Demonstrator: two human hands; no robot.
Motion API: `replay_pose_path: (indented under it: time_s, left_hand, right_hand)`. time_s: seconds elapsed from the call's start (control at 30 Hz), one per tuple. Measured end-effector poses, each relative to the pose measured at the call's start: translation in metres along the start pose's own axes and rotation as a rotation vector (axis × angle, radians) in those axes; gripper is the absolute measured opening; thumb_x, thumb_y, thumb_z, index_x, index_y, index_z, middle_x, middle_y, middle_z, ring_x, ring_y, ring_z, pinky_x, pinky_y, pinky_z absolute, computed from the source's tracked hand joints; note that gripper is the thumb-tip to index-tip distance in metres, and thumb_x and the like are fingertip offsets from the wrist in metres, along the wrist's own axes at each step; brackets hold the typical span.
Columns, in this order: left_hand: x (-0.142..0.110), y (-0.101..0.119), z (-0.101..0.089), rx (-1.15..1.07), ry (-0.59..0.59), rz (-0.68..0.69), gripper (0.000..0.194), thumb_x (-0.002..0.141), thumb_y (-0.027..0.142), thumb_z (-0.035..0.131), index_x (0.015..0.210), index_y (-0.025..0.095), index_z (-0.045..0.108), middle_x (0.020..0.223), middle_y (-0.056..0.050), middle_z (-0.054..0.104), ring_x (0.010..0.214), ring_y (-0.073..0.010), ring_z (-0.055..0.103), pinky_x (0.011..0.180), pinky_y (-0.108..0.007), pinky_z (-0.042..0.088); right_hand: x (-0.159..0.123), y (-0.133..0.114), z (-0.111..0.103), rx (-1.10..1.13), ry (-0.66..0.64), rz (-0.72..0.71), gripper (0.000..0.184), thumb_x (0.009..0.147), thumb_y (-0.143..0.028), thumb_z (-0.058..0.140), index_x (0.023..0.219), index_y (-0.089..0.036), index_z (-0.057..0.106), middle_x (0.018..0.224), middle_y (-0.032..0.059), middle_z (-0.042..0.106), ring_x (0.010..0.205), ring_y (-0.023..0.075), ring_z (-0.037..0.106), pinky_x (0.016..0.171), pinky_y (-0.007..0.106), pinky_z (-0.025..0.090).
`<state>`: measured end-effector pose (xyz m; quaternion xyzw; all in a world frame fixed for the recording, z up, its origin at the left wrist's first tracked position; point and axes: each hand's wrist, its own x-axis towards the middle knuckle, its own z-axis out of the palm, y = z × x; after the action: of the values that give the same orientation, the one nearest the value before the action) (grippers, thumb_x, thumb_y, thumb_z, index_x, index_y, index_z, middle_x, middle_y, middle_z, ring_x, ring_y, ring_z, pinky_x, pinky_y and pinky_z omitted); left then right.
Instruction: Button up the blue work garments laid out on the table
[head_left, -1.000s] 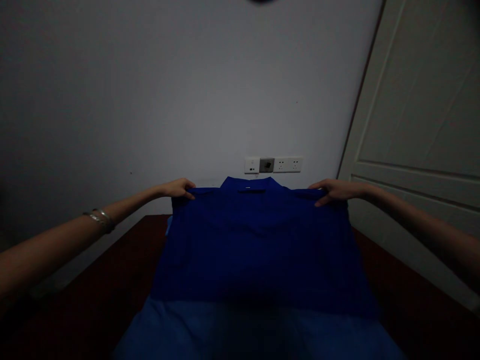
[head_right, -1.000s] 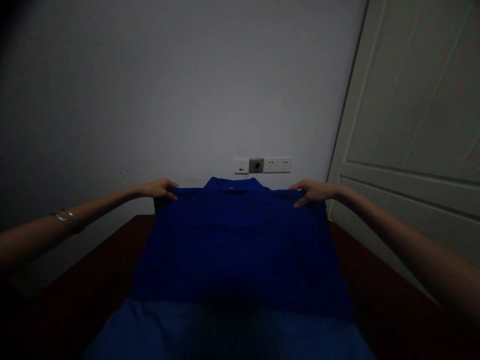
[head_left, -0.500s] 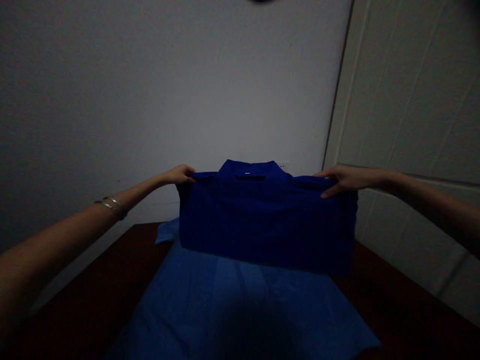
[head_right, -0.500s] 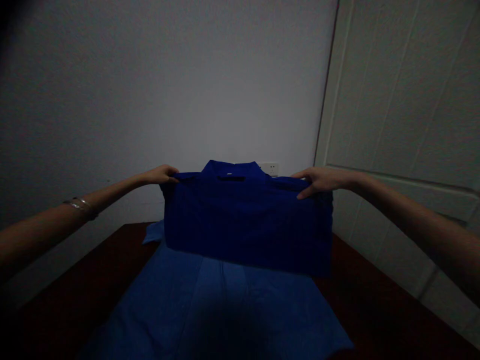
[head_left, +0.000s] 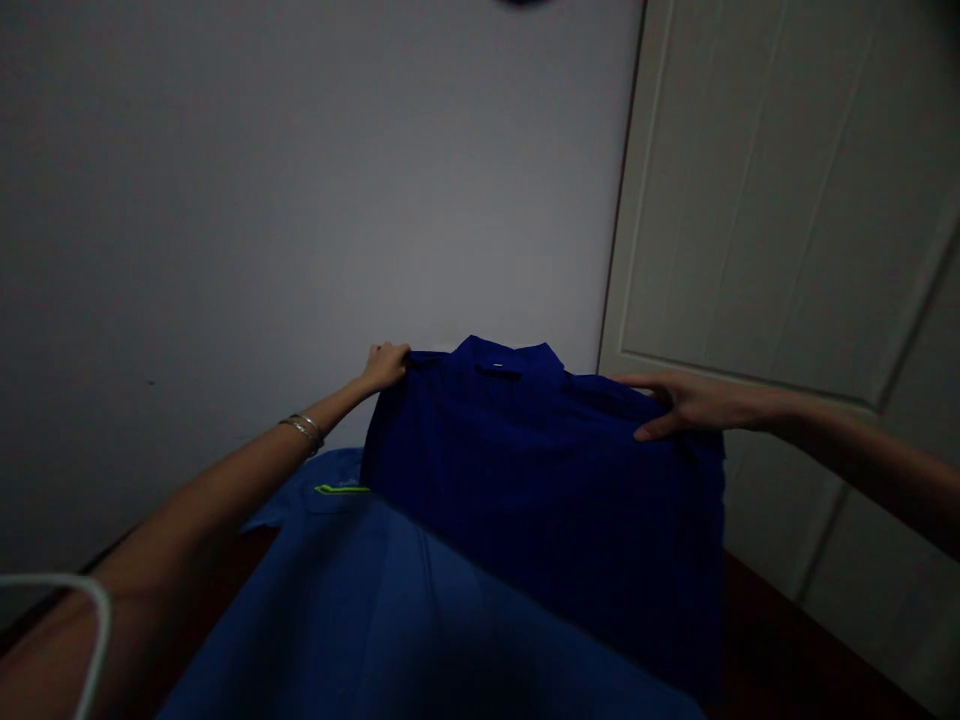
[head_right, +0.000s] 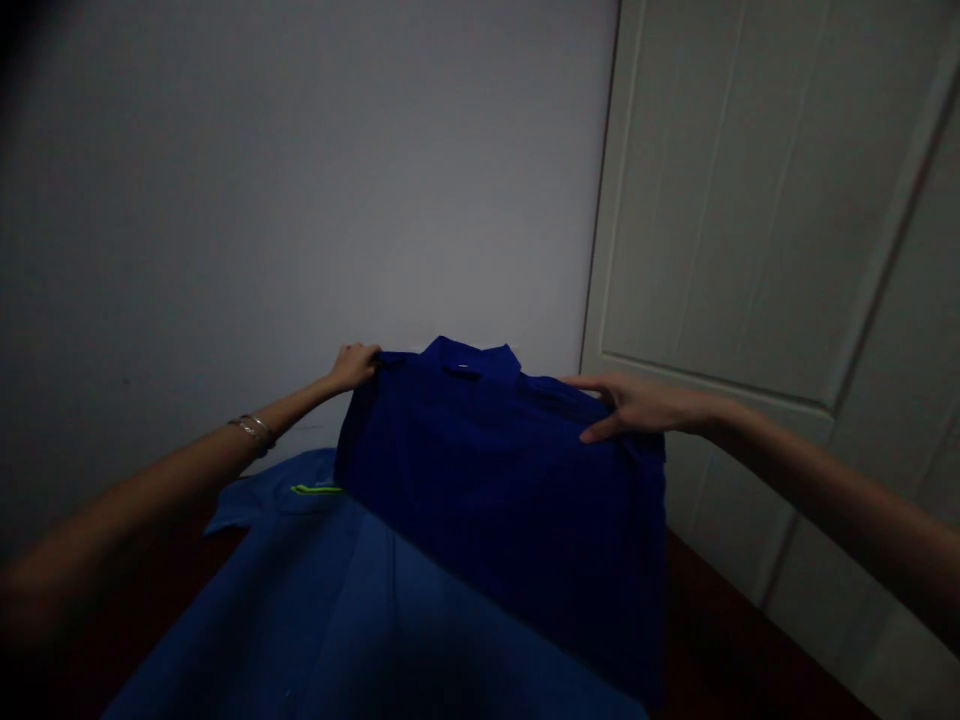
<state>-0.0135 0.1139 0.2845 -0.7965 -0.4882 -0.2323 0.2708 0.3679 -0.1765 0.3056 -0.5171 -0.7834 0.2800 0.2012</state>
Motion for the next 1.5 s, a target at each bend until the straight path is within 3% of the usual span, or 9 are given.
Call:
replay_pose_path:
  time_s: [0.17, 0.3, 0.47, 0.7, 0.87, 1.07, 1.33, 1.5]
  left_hand:
    - [0.027, 0.041, 0.026, -0.009, -0.001, 0.093, 0.024, 0.078, 0.015, 0.046, 0.097, 0.015, 0.059, 0.091, -0.011, 0.064, 0.097, -0.0264, 0.051, 0.085, -0.038, 0.033]
    - [0.037, 0.088, 0.048, -0.02, 0.03, 0.132, 0.024, 0.076, 0.012, 0.048, 0.097, 0.015, 0.06, 0.108, -0.013, 0.056, 0.106, -0.0267, 0.044, 0.087, -0.037, 0.033]
    - [0.031, 0.147, 0.079, -0.103, 0.089, 0.004, 0.026, 0.083, 0.012, 0.039, 0.099, 0.016, 0.059, 0.113, -0.014, 0.048, 0.111, -0.027, 0.04, 0.087, -0.038, 0.034]
    - [0.031, 0.197, 0.116, -0.274, -0.035, -0.094, 0.028, 0.083, 0.01, 0.037, 0.102, 0.017, 0.056, 0.103, -0.012, 0.057, 0.099, -0.0232, 0.053, 0.085, -0.036, 0.037]
    - [0.056, 0.232, 0.131, -0.328, -0.072, -0.136, 0.031, 0.087, 0.013, 0.032, 0.109, 0.021, 0.052, 0.102, -0.01, 0.06, 0.094, -0.0224, 0.057, 0.076, -0.033, 0.042]
    - [0.084, 0.296, 0.143, -0.4, -0.118, -0.071, 0.03, 0.088, 0.016, 0.032, 0.11, 0.022, 0.052, 0.105, -0.011, 0.06, 0.098, -0.0237, 0.057, 0.077, -0.033, 0.042]
    - [0.101, 0.376, 0.164, -0.459, -0.199, 0.049, 0.03, 0.087, 0.012, 0.033, 0.107, 0.019, 0.054, 0.105, -0.013, 0.06, 0.099, -0.0242, 0.058, 0.079, -0.035, 0.044]
    - [0.112, 0.415, 0.177, -0.491, -0.229, 0.104, 0.031, 0.087, 0.01, 0.031, 0.11, 0.017, 0.051, 0.102, -0.014, 0.062, 0.1, -0.0237, 0.058, 0.08, -0.035, 0.045]
  right_hand:
    - [-0.016, 0.026, 0.018, 0.074, 0.058, 0.082, 0.089, 0.066, -0.034, 0.07, 0.14, -0.029, 0.022, 0.128, 0.0046, 0.052, 0.114, 0.0271, 0.05, 0.096, 0.046, 0.043]
    - [-0.028, 0.055, 0.027, 0.101, 0.084, 0.089, 0.092, 0.063, -0.037, 0.072, 0.14, -0.027, 0.023, 0.129, 0.0039, 0.052, 0.117, 0.0273, 0.048, 0.1, 0.045, 0.039]
    - [-0.029, 0.097, 0.03, 0.15, 0.083, 0.095, 0.092, 0.062, -0.038, 0.072, 0.14, -0.025, 0.024, 0.131, 0.0044, 0.05, 0.119, 0.0269, 0.046, 0.1, 0.044, 0.038]
    - [-0.024, 0.133, 0.03, 0.278, 0.003, 0.097, 0.096, 0.064, -0.031, 0.072, 0.141, -0.027, 0.015, 0.132, 0.0053, 0.048, 0.113, 0.0258, 0.051, 0.098, 0.044, 0.04]
    - [-0.047, 0.145, 0.025, 0.355, 0.009, 0.099, 0.09, 0.069, -0.031, 0.069, 0.141, -0.028, 0.016, 0.136, 0.0046, 0.044, 0.117, 0.0246, 0.048, 0.1, 0.042, 0.038]
    - [-0.085, 0.179, 0.025, 0.294, 0.142, 0.166, 0.092, 0.066, -0.039, 0.07, 0.141, -0.026, 0.019, 0.136, 0.0068, 0.043, 0.122, 0.0286, 0.042, 0.102, 0.044, 0.035]
    - [-0.122, 0.222, 0.03, 0.36, 0.217, 0.242, 0.088, 0.067, -0.038, 0.069, 0.14, -0.026, 0.021, 0.136, 0.0049, 0.043, 0.122, 0.0277, 0.042, 0.101, 0.043, 0.037]
    - [-0.138, 0.247, 0.03, 0.289, 0.279, 0.368, 0.086, 0.064, -0.032, 0.068, 0.139, -0.024, 0.027, 0.135, 0.0054, 0.045, 0.121, 0.0275, 0.043, 0.102, 0.041, 0.035]
